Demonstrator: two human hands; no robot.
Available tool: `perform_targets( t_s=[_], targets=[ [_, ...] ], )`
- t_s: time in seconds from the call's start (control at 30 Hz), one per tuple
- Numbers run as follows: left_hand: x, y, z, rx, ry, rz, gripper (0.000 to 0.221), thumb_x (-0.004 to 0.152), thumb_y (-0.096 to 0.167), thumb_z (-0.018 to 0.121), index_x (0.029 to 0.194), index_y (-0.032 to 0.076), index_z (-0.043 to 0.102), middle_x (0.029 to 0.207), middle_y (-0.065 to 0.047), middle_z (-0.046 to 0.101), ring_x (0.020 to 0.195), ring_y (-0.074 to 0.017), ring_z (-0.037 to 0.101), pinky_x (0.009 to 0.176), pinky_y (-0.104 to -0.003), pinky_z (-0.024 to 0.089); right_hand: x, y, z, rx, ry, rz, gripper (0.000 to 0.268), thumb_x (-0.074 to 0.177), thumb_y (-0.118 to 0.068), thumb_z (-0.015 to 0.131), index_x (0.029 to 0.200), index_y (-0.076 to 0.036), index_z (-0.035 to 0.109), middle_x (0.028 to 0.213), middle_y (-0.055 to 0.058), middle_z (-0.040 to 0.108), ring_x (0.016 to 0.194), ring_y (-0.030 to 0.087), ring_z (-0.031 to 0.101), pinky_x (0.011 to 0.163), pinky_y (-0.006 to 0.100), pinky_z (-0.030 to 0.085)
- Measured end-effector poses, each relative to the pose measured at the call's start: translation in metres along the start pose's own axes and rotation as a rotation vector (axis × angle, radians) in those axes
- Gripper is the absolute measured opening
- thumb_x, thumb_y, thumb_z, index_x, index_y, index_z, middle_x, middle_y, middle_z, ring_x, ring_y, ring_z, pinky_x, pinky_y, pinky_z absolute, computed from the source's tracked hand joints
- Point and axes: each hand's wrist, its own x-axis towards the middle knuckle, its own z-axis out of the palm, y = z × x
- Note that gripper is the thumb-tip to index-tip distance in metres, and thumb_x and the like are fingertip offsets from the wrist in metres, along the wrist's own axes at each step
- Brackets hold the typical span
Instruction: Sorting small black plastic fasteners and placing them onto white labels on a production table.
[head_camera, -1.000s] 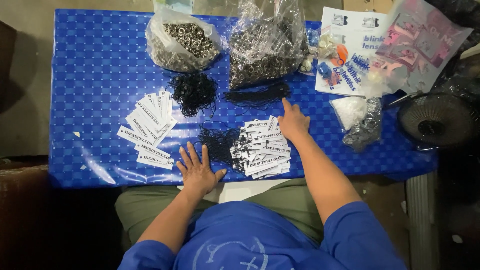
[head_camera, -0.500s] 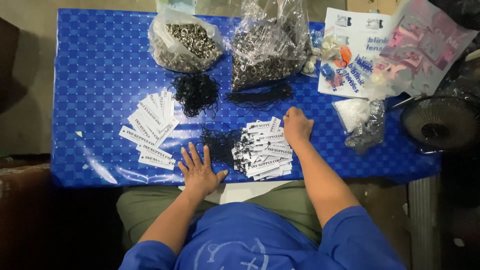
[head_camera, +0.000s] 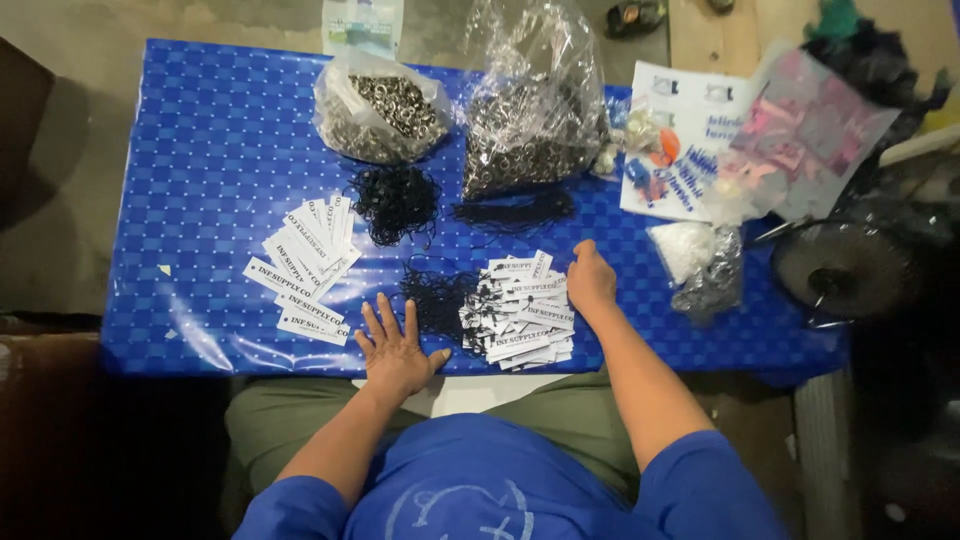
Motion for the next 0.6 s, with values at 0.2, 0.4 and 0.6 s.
perform_targets(
  t_s=[0.2, 0.4, 0.6],
  targets=[
    [-0.008, -0.001, -0.001, -0.026, 0.086, 0.017, 0.118, 0.082, 0.079, 0.057, 0.165, 0.013, 0.006, 0.168, -0.028, -0.011, 0.152, -0.0527, -0.014, 0.119, -0.069, 0.005, 0.025, -0.009, -0.014, 0.675, 0.173, 0.219, 0.022, 0.087, -0.007, 0.061, 0.108, -0.009, 0.059, 0.087, 0.009, 0.071, 0.065, 0.018, 0.07, 0.06, 0.03, 0.056],
    [-0.011, -0.006, 0.004, -0.254, 0.243, 0.022, 0.123, 0.08, 0.073, 0.068, 0.164, 0.006, 0.008, 0.168, -0.027, -0.005, 0.155, -0.047, -0.008, 0.12, -0.068, 0.007, 0.001, -0.081, -0.118, 1.058, 0.219, 0.077, 0.019, 0.092, -0.005, 0.058, 0.112, -0.003, 0.057, 0.086, 0.009, 0.07, 0.065, 0.01, 0.067, 0.061, 0.02, 0.059],
    [-0.003, 0.025, 0.011, -0.697, 0.468, 0.323, 0.061, 0.1, 0.041, 0.061, 0.152, 0.011, 0.048, 0.142, -0.019, 0.06, 0.138, -0.0352, 0.05, 0.119, -0.048, 0.032, -0.074, -0.136, -0.118, 0.753, 0.094, 0.003, 0.02, 0.092, -0.011, 0.065, 0.112, -0.012, 0.066, 0.084, 0.008, 0.072, 0.07, 0.017, 0.07, 0.06, 0.029, 0.056]
  ],
)
